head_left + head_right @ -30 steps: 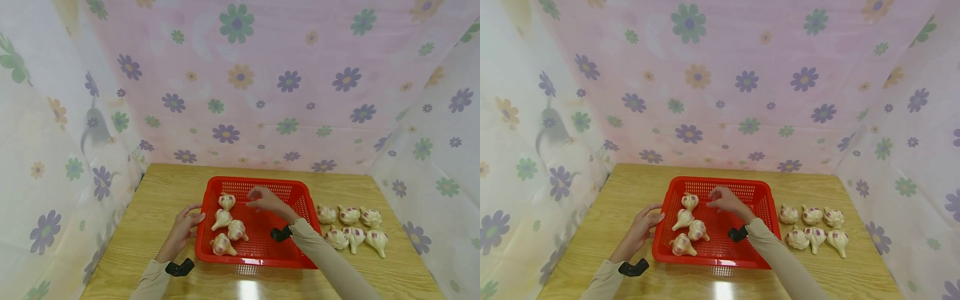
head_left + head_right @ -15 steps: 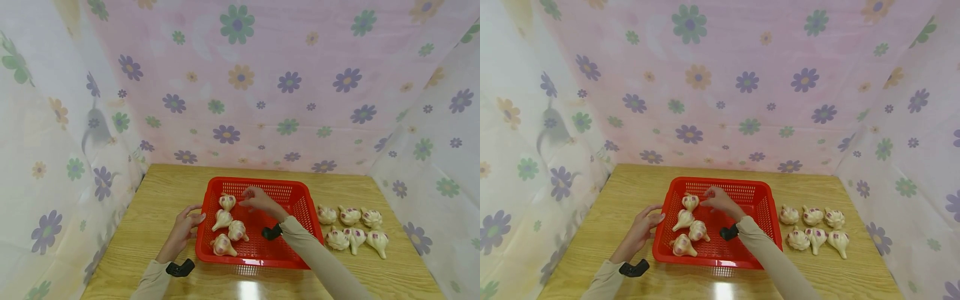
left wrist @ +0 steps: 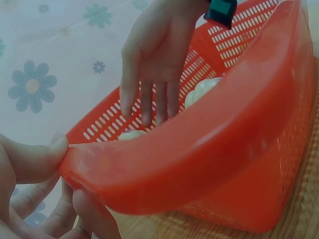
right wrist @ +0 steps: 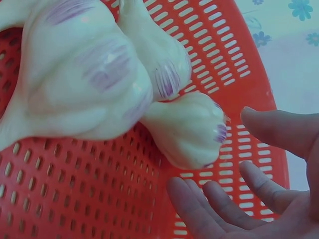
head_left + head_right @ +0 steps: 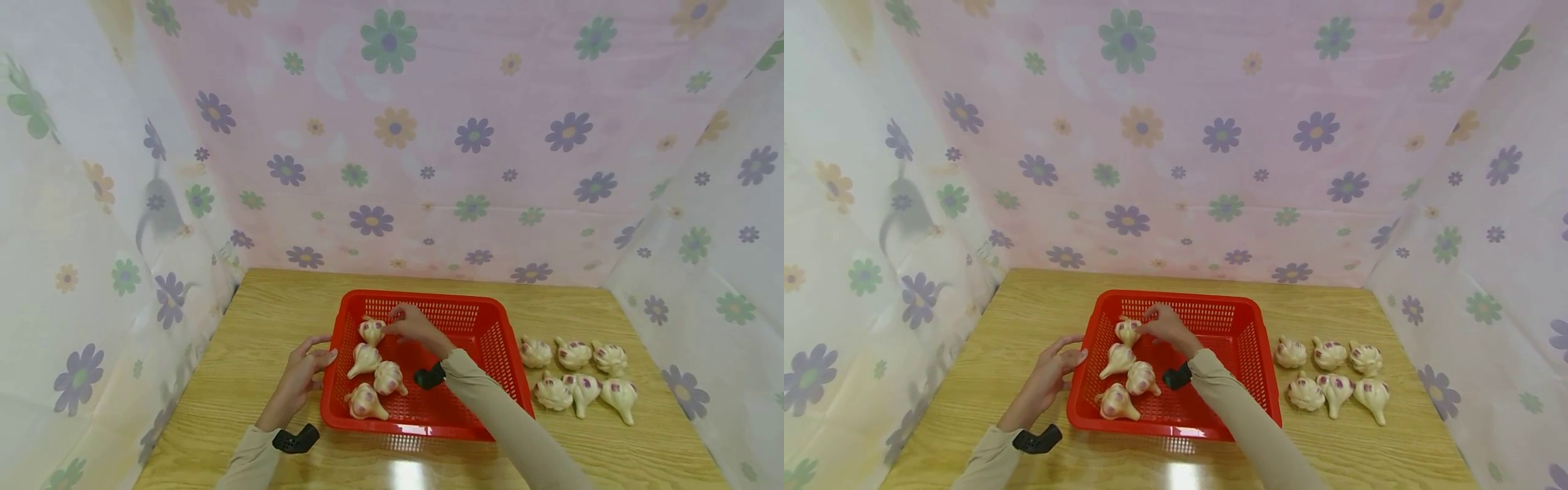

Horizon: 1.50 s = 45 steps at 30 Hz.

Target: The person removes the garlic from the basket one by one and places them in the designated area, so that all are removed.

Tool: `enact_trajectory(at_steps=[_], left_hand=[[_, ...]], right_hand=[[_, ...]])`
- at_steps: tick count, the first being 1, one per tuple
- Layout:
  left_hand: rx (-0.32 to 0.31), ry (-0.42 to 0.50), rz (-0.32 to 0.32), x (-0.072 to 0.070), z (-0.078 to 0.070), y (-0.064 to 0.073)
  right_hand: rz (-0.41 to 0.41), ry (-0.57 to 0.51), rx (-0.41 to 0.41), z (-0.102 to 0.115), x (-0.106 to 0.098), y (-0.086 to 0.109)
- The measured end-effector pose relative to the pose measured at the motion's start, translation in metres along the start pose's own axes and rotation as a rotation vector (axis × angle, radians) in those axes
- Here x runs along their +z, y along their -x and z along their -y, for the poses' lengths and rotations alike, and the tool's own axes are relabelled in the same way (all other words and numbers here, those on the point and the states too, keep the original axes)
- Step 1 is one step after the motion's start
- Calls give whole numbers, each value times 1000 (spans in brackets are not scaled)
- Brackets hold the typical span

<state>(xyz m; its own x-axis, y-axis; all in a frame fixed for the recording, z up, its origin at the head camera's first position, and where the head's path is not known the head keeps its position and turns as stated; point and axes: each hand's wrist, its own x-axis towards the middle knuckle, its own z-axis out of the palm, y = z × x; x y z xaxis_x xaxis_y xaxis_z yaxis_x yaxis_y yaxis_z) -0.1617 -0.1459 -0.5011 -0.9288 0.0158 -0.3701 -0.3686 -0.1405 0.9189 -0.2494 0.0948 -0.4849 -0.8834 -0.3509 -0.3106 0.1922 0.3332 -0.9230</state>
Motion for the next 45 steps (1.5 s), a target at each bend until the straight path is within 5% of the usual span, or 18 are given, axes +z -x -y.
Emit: enact_trajectory(at_steps=[21, 45], left_hand=[[-8, -1, -22, 1, 2, 1], [-6, 13, -23, 2, 0, 3]], right_hand=[[-68, 93, 24, -4, 27, -16], [-110, 180, -26, -1, 37, -10]])
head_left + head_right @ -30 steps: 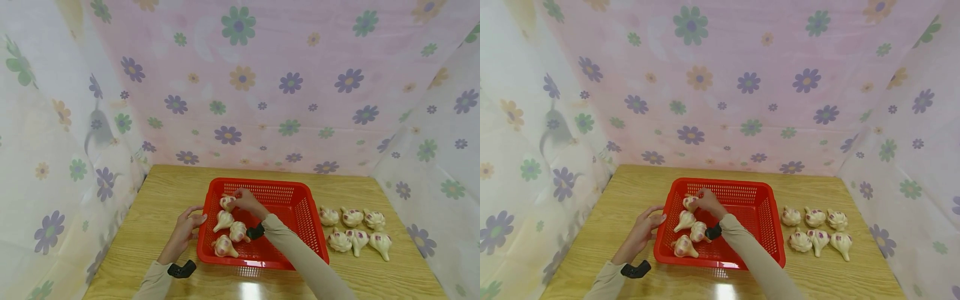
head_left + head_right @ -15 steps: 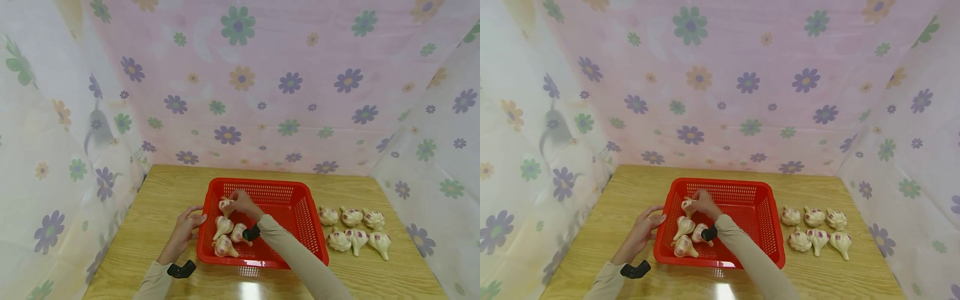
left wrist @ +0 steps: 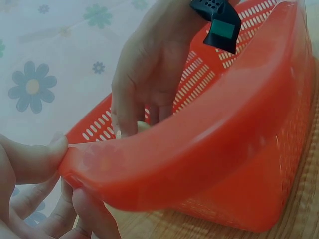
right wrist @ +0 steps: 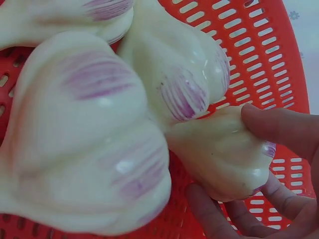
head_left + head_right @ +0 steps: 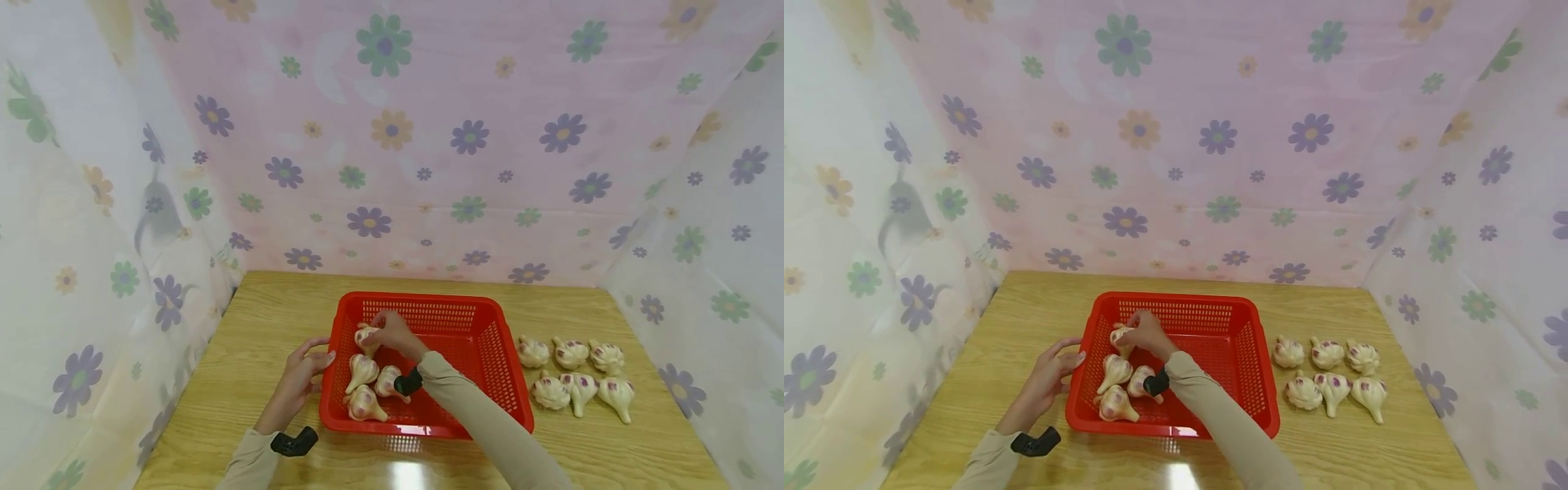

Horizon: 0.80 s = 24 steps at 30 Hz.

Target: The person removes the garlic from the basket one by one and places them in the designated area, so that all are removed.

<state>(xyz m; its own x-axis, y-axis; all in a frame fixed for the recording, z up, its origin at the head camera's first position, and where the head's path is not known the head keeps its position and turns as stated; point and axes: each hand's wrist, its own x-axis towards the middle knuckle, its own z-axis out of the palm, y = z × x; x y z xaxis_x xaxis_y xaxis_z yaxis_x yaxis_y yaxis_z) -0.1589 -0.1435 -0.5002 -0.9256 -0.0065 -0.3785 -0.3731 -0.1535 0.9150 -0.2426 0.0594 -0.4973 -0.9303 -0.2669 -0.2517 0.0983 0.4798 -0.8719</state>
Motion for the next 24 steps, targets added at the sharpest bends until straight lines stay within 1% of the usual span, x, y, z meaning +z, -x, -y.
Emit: enact_trajectory(at_steps=[5, 9, 17, 24], left_hand=[[-3, -11, -4, -1, 0, 0], [-8, -10, -12, -2, 1, 0], [-2, 0, -14, -3, 3, 0], [-9, -12, -8, -1, 1, 0]], right_hand=[[-9, -3, -26, 1, -6, 4], [-16, 12, -23, 4, -14, 8], [-4, 18, -65, 7, -36, 22], [-29, 25, -73, 8, -56, 34]])
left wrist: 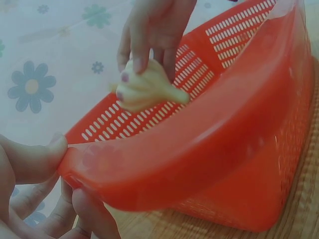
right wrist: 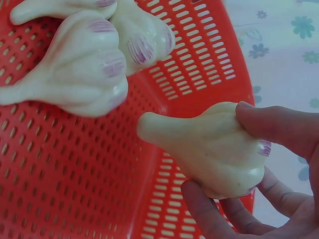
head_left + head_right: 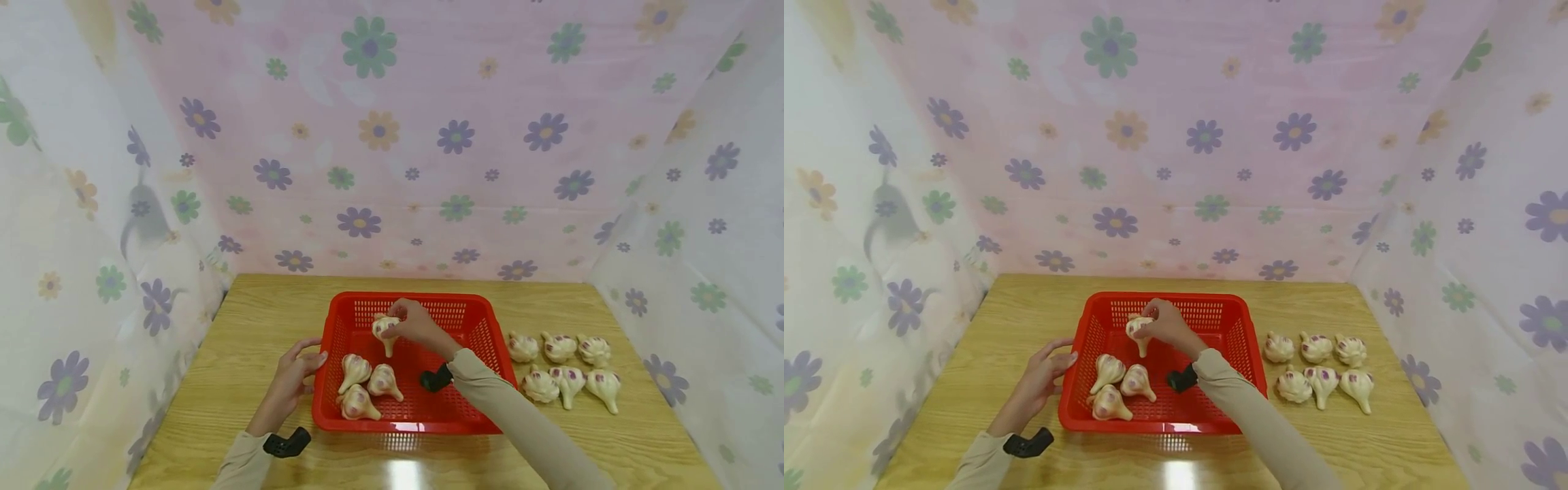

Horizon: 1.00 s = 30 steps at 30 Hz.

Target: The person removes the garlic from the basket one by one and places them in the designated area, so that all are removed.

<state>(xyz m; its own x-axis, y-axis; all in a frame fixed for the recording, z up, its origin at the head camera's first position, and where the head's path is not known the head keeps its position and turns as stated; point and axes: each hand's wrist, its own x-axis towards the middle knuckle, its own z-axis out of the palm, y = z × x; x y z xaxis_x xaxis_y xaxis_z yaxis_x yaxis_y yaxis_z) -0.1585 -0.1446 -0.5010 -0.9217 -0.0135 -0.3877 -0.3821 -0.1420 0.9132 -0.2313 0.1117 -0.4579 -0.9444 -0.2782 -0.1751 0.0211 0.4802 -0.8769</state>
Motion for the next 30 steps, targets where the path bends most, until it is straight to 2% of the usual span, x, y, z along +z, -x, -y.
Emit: enact_trajectory(at_steps=[9, 30], left_hand=[[19, 5, 6, 0, -2, 1], [-7, -25, 0, 2, 0, -1]], right_hand=[[-25, 10, -10, 1, -22, 11], [-27, 13, 20, -5, -67, 44]])
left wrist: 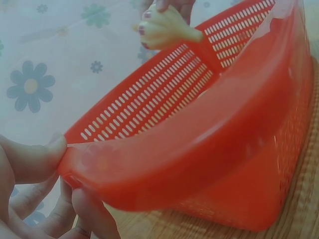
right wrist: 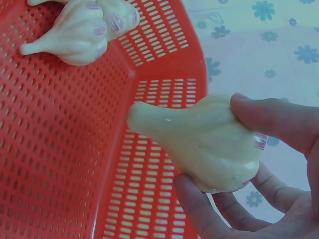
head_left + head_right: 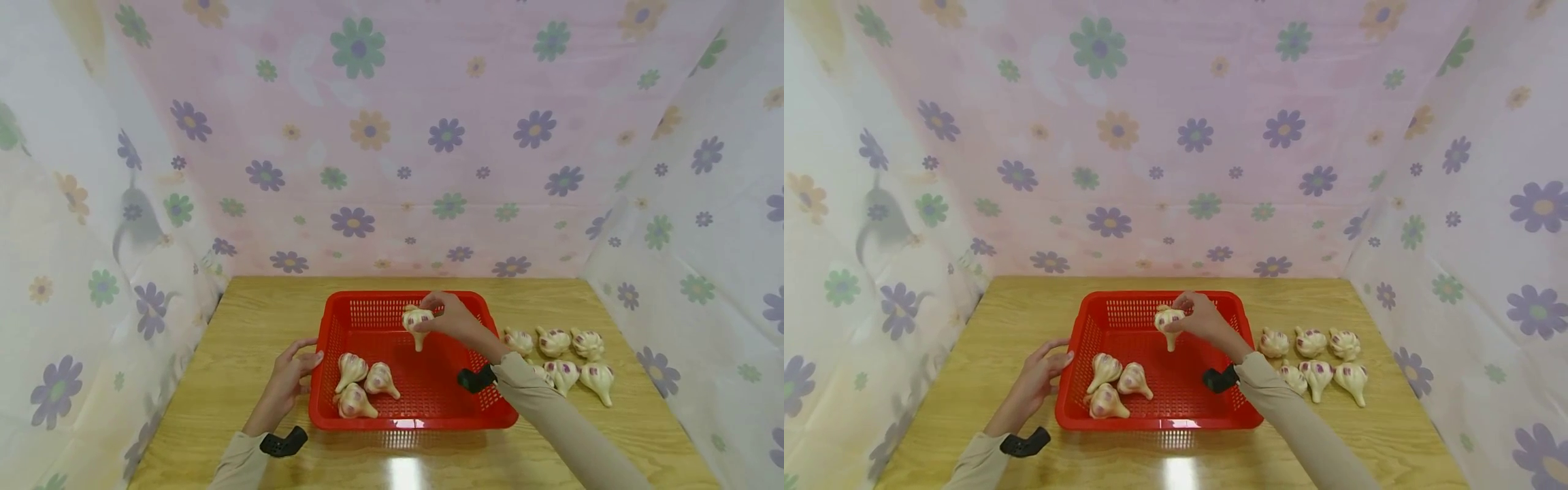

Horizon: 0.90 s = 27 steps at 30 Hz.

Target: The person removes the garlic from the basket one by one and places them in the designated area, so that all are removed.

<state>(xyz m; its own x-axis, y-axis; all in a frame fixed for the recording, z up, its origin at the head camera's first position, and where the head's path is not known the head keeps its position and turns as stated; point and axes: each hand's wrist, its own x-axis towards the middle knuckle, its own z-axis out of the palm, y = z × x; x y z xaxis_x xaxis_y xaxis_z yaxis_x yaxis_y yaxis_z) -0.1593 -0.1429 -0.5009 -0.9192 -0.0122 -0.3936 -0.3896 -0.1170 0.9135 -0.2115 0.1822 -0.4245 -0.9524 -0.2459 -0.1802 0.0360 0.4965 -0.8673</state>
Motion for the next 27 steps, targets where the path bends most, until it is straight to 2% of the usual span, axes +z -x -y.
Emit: enact_trajectory(at_steps=[15, 27], left_hand=[[2, 25, 2, -1, 2, 1], [1, 6, 3, -1, 1, 0]], right_hand=[[5, -36, -15, -12, -40, 23], [-19, -68, -21, -24, -71, 42]])
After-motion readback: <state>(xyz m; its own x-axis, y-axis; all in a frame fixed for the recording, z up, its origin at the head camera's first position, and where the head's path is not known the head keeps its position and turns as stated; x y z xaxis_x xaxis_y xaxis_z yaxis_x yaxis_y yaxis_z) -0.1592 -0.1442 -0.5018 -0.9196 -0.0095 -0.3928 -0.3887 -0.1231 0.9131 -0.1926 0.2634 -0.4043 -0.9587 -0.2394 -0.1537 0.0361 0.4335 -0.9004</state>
